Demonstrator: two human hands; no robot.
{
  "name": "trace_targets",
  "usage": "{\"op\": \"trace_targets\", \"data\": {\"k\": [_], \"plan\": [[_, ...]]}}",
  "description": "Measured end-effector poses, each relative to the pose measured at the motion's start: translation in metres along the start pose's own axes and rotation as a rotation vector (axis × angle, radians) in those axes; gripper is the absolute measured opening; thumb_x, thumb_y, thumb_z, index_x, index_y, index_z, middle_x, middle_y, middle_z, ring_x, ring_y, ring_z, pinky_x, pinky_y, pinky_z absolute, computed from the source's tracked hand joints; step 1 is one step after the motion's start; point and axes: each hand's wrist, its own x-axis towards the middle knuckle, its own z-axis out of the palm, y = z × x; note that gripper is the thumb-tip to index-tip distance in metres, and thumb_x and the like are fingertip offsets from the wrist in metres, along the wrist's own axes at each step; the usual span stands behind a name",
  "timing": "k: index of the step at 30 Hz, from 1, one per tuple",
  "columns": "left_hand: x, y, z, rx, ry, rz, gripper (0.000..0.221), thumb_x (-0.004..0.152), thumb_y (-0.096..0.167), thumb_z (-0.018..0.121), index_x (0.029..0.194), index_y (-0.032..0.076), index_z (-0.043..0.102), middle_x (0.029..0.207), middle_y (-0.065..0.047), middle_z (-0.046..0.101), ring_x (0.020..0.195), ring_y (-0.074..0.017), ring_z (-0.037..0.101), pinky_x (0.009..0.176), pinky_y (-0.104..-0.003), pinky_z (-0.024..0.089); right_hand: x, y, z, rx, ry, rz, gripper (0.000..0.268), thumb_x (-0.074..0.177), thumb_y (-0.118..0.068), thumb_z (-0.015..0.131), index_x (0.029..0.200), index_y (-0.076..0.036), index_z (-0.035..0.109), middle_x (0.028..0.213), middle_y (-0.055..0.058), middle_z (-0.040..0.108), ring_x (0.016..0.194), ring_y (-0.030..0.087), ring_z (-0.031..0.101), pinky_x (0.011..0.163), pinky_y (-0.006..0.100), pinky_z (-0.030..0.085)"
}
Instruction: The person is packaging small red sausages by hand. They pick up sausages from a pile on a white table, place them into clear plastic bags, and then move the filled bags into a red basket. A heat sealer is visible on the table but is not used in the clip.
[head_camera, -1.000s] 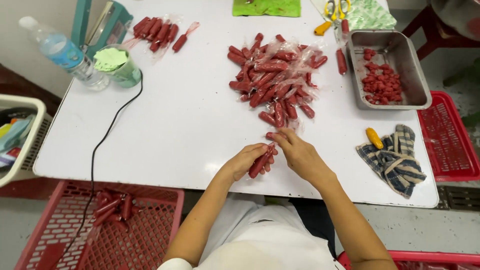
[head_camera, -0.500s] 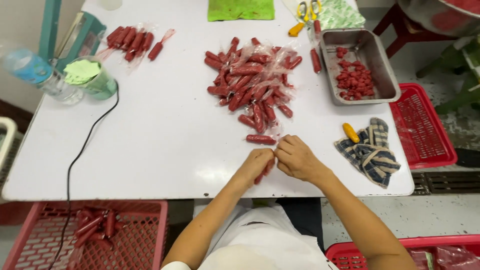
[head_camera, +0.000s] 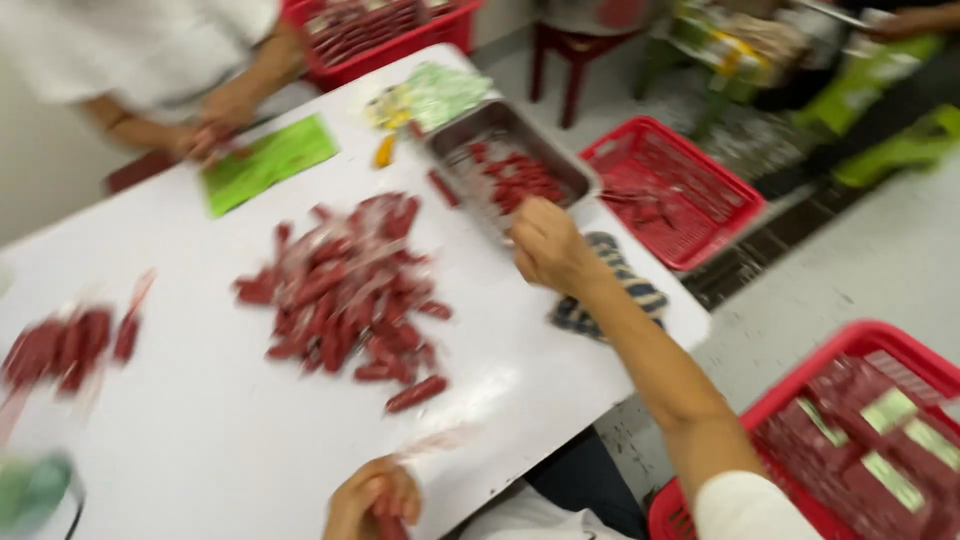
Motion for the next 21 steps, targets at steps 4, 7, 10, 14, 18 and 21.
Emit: {"op": "trace_targets", "data": {"k": [4,7,10,14,18,21], "plan": [[0.034,-0.003,0.001,0.584,0.202,-0.02,0.033,0.101,0.017,0.051,0.081,-0.001,0.07,0.07,-0.018,0.073,0.048,-0.0215,0.052,0.058,-0.031,0.045,-0.071,0.09,0.077,-0.761,-0.265,0.552,0.039,0.089,-0.024,0.055,0.127,-0.019,0.063,0.093,0.003,0.061,0.077,0.027,0.063,0.061,0.045,0.044],[0.051,-0.023,0.012,0.699,0.164,-0.171,0.037,0.1,0.024,0.057,0.079,-0.001,0.074,0.05,-0.015,0.054,0.055,-0.0229,0.051,0.072,-0.03,0.041,-0.073,0.045,0.082,-0.515,-0.203,0.763,0.068,0.072,0.007,0.061,0.137,-0.014,0.056,0.134,0.016,0.056,0.106,0.032,0.063,0.085,0.055,0.045],[0.079,-0.059,-0.002,0.887,0.065,-0.092,0.028,0.098,0.027,0.059,0.092,0.007,0.078,0.057,-0.006,0.058,0.055,-0.016,0.053,0.062,-0.028,0.046,-0.031,-0.074,0.049,-0.036,0.319,0.374,0.024,0.107,0.003,0.039,0.114,0.012,0.06,0.111,0.025,0.069,0.085,0.034,0.07,0.063,0.042,0.054],[0.104,-0.084,-0.018,1.398,-0.089,0.525,0.028,0.089,0.005,0.058,0.116,0.001,0.066,0.122,-0.022,0.066,0.119,-0.0431,0.055,0.108,-0.05,0.041,-0.028,-0.16,0.013,0.221,-0.3,0.455,0.059,0.096,-0.009,0.059,0.151,-0.019,0.044,0.155,0.016,0.05,0.096,0.028,0.073,0.053,0.039,0.053],[0.091,-0.085,-0.022,1.679,-0.027,0.554,0.018,0.091,0.018,0.068,0.108,0.017,0.076,0.104,0.0,0.067,0.092,-0.0314,0.055,0.078,-0.043,0.051,-0.075,-0.146,0.019,0.336,-0.704,0.524,0.017,0.094,0.002,0.055,0.107,-0.006,0.062,0.094,0.011,0.058,0.086,0.032,0.055,0.065,0.045,0.045],[0.066,-0.082,-0.033,0.973,-0.206,0.22,0.011,0.084,0.005,0.072,0.095,0.008,0.073,0.099,-0.006,0.066,0.075,-0.0266,0.063,0.071,-0.036,0.057,-0.073,-0.153,0.006,0.62,-0.696,0.563,0.022,0.104,-0.01,0.046,0.12,-0.009,0.061,0.099,0.011,0.06,0.097,0.032,0.056,0.072,0.045,0.047]]}}
